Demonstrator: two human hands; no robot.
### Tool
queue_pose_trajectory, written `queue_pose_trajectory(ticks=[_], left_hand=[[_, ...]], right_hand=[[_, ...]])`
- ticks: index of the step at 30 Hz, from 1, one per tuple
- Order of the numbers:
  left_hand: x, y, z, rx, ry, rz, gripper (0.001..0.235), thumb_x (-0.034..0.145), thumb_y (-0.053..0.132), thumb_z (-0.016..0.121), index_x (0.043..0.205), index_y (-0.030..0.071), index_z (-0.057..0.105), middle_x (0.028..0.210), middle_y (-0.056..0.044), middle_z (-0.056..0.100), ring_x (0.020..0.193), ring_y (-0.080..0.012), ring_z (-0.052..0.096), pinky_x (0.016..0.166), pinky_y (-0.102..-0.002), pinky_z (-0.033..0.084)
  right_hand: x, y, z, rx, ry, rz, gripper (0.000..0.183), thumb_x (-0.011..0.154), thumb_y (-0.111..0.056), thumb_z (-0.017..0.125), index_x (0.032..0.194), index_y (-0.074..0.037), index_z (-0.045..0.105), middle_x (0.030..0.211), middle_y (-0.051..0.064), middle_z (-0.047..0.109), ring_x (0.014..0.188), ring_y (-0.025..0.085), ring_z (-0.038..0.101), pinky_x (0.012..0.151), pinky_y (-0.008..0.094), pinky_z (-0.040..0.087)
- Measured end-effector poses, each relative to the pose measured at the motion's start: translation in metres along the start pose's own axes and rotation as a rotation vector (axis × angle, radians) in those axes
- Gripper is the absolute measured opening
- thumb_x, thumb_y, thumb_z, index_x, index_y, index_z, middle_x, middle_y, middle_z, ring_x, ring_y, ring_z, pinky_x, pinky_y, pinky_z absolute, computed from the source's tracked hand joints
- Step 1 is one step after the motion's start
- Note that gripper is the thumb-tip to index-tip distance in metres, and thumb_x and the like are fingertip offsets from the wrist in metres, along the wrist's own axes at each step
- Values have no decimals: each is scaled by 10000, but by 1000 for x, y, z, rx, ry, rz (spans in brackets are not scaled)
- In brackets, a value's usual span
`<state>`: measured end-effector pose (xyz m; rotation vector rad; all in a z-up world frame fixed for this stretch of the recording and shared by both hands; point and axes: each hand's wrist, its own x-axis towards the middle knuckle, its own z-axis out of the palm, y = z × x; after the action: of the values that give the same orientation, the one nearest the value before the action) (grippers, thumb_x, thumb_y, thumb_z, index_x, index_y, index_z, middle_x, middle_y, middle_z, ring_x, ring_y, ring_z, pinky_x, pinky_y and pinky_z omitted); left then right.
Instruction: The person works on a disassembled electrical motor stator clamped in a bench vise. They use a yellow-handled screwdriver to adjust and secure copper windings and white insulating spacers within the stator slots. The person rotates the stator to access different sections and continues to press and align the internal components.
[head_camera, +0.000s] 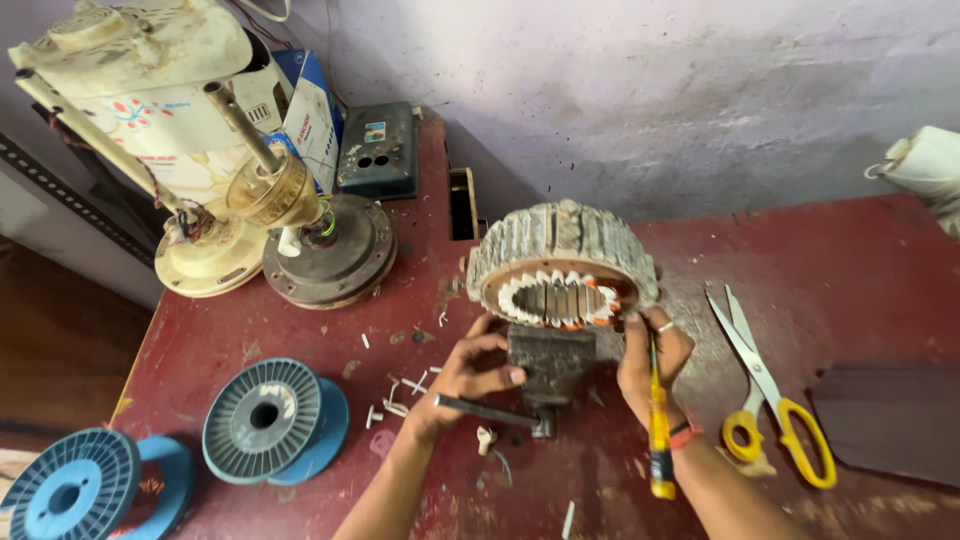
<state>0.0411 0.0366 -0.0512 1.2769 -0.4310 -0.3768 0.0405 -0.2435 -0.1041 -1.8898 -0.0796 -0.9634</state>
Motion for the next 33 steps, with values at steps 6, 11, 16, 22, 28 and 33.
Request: queue_pose_trajectory(ticks=[6, 11, 16, 22, 28, 33], left_hand=[[4, -52, -3, -134, 92, 139, 509, 747, 101, 864, 1164, -13, 596, 1552, -193, 276, 1455, -359, 384, 1131, -532, 420], [9, -100, 4, -175, 71, 504, 624, 814, 29, 829, 1342, 5, 498, 1584, -240, 279, 1489, -360, 384, 1286, -514, 323], [9, -82, 9, -235, 63, 480, 594, 787, -7, 744, 1329, 22, 505, 1597, -185, 267, 1517, -313, 338, 1273, -432, 286], [12, -40, 6, -3, 97, 254, 306, 781, 172, 780, 951, -9, 601, 1387, -156, 362, 1385, -324, 424, 1134, -480, 397], [15, -26, 6, 185, 88, 272, 314, 798, 280, 738, 915, -8, 693, 1364, -144, 426, 1361, -314, 437, 1152, -438, 372], [18, -22, -8, 188, 67, 164, 483, 794, 306, 787, 1162, 33, 632, 1272, -185, 540, 1261, -324, 517, 1108, -458, 380]], right_hand=[[-5, 51, 31, -64, -62, 270, 285, 1073, -217, 595, 945, 27, 670, 764, 62, 664, 685, 151, 601, 623, 310, 446], [-9, 49, 18, -19, 34, 181, 240, 1062, -181, 602, 982, 31, 681, 784, 36, 668, 726, 108, 585, 645, 279, 449], [-1, 5, 13, 26, 65, 75, 201, 1050, -145, 608, 1020, 35, 692, 804, 10, 672, 768, 65, 569, 667, 248, 453], [9, -18, 22, 48, 24, 85, 160, 1020, -97, 606, 976, 26, 700, 750, -7, 657, 726, 40, 561, 632, 236, 449], [8, -23, 24, 104, 25, 83, 215, 1032, -100, 600, 867, 18, 673, 655, 23, 590, 621, 67, 505, 542, 279, 395], [10, -21, 19, 106, 45, -88, 244, 1038, -125, 590, 842, 6, 654, 663, 34, 632, 621, 81, 587, 576, 263, 455]])
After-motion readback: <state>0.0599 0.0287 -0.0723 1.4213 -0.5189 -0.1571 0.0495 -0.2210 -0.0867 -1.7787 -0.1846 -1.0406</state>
